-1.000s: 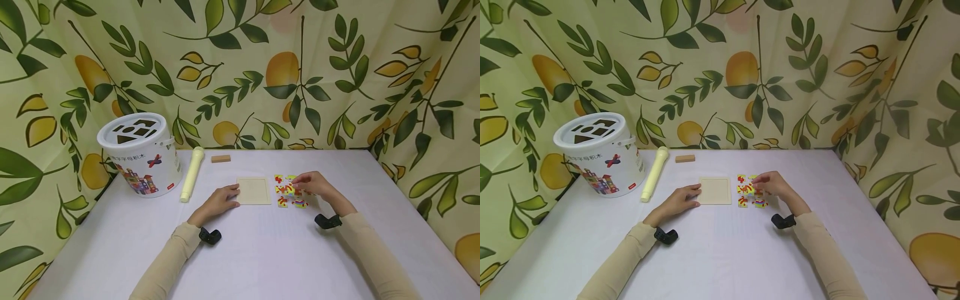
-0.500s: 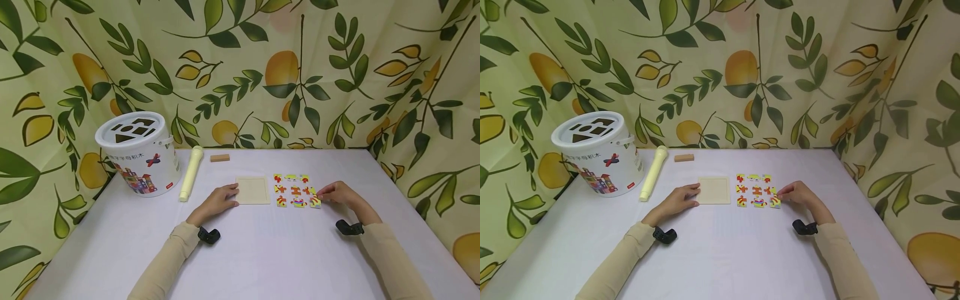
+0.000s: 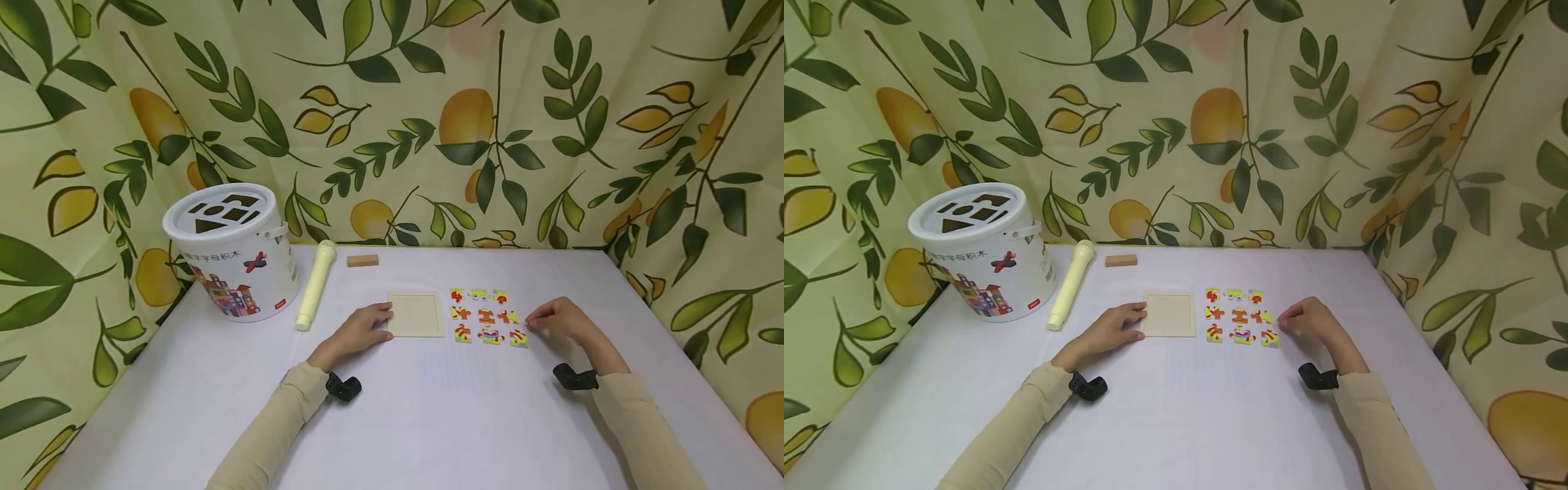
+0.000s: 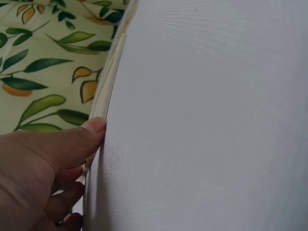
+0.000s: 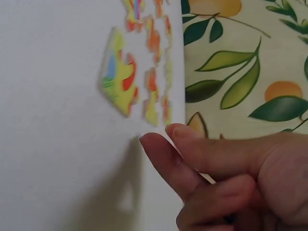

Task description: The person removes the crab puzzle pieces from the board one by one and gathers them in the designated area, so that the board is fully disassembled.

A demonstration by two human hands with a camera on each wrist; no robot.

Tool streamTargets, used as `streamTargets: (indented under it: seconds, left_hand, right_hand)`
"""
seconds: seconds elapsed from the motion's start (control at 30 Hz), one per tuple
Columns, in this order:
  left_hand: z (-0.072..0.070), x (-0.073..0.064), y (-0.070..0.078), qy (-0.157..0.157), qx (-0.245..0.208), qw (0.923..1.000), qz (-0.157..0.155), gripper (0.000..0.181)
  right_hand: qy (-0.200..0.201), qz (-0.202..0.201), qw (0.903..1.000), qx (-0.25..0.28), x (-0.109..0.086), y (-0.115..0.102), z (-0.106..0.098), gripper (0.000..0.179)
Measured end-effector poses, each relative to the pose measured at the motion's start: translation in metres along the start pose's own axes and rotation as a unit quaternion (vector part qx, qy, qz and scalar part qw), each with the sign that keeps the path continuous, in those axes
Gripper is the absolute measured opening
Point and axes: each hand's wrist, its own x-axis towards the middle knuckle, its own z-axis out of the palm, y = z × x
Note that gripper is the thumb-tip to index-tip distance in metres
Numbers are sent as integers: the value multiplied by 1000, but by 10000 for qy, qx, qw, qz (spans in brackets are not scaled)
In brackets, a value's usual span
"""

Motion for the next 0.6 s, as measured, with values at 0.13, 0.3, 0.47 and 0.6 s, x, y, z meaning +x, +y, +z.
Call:
streamTargets:
  seconds: [0.13, 0.3, 0.47, 0.6]
  left_hand:
    - [-7, 4, 9, -151, 243, 9996, -31, 57]
    - [-22, 17, 28, -132, 1260, 9894, -704, 88]
    - [-33, 35, 41, 167, 2130, 9679, -1323, 107]
    - [-33, 42, 44, 179, 2206, 9643, -1451, 109]
  right_hand:
    - [-91, -720, 9973, 47, 0, -16, 2, 36]
    - [-206, -1655, 9858, -198, 5, -46, 8, 70]
    - [261, -1261, 9836, -1265, 19, -72, 13, 108]
    - [386, -687, 9804, -1805, 28, -75, 16, 114]
